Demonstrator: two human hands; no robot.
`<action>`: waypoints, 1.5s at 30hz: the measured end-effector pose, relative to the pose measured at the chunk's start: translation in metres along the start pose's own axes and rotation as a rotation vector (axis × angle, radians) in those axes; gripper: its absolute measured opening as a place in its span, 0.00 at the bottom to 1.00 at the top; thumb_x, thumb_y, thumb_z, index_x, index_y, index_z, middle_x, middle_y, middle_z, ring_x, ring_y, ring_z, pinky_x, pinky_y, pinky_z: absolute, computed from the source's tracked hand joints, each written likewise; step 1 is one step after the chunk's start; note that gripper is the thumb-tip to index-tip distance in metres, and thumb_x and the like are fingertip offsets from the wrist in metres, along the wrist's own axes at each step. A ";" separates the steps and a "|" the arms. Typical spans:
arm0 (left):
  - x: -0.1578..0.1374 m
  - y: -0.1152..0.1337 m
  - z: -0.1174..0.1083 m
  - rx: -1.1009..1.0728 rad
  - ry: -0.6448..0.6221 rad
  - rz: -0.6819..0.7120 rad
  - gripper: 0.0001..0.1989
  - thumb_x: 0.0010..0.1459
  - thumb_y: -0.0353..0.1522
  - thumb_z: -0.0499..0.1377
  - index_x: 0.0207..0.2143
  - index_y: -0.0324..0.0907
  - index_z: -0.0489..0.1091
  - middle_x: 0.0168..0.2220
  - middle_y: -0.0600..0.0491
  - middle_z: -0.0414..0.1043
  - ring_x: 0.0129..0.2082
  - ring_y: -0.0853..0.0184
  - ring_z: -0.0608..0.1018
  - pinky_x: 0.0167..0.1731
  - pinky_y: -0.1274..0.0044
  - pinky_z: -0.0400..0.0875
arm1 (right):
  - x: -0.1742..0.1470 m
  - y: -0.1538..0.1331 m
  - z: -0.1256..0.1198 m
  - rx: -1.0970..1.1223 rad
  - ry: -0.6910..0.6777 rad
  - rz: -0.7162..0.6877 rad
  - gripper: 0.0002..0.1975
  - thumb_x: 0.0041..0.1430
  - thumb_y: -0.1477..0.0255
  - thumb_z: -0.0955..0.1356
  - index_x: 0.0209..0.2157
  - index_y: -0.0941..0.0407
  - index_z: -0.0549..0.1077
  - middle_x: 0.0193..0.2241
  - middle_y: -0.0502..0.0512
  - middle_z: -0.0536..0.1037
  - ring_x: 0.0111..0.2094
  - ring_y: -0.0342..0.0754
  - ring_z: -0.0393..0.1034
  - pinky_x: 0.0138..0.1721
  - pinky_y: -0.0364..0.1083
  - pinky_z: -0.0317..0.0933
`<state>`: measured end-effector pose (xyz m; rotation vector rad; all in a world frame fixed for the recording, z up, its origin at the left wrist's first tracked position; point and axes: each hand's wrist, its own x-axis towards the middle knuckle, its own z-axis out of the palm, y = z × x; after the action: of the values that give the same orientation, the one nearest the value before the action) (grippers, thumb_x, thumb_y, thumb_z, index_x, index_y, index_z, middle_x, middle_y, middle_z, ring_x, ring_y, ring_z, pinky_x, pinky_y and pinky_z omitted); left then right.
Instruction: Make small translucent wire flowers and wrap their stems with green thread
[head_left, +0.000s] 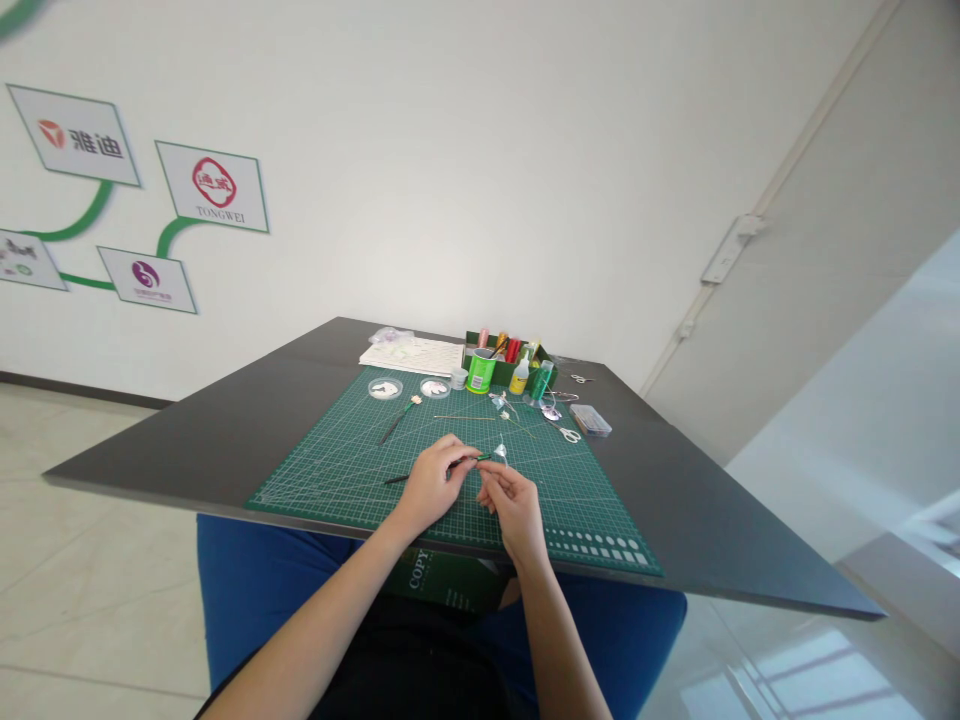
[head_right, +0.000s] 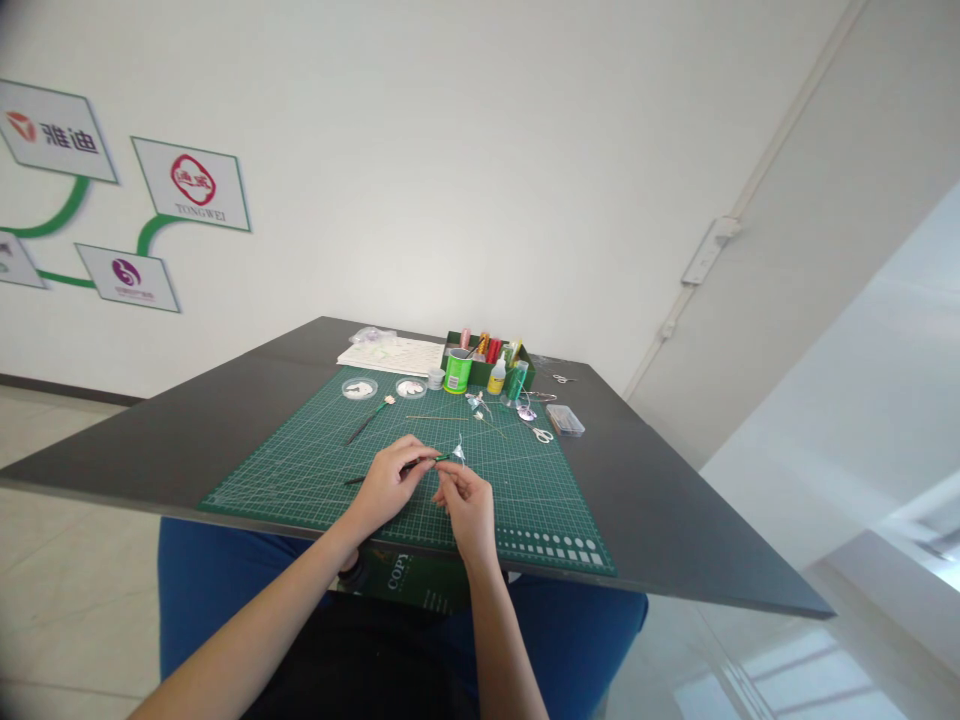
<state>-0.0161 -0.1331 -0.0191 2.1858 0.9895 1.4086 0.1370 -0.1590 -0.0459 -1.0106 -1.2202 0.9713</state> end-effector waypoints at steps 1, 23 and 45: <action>0.000 0.000 0.000 0.001 -0.001 -0.002 0.09 0.65 0.29 0.57 0.42 0.41 0.78 0.36 0.51 0.74 0.34 0.67 0.76 0.37 0.76 0.70 | 0.000 0.000 0.000 0.000 -0.002 0.000 0.15 0.56 0.61 0.73 0.38 0.58 0.81 0.19 0.50 0.74 0.21 0.43 0.65 0.24 0.43 0.58; 0.000 -0.003 0.000 0.000 0.006 0.010 0.09 0.65 0.27 0.58 0.42 0.42 0.78 0.39 0.51 0.75 0.36 0.67 0.77 0.40 0.75 0.71 | 0.000 0.002 -0.001 -0.024 -0.012 -0.007 0.15 0.57 0.62 0.71 0.39 0.59 0.81 0.19 0.50 0.74 0.22 0.44 0.66 0.24 0.43 0.59; 0.000 -0.002 0.002 0.002 0.017 0.035 0.08 0.64 0.27 0.58 0.41 0.41 0.78 0.38 0.50 0.77 0.38 0.66 0.79 0.42 0.74 0.73 | 0.000 0.001 0.000 -0.018 0.004 -0.006 0.15 0.55 0.62 0.72 0.38 0.59 0.81 0.18 0.50 0.73 0.20 0.43 0.64 0.23 0.42 0.58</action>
<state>-0.0155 -0.1316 -0.0212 2.2066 0.9635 1.4442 0.1366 -0.1590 -0.0466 -1.0221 -1.2296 0.9544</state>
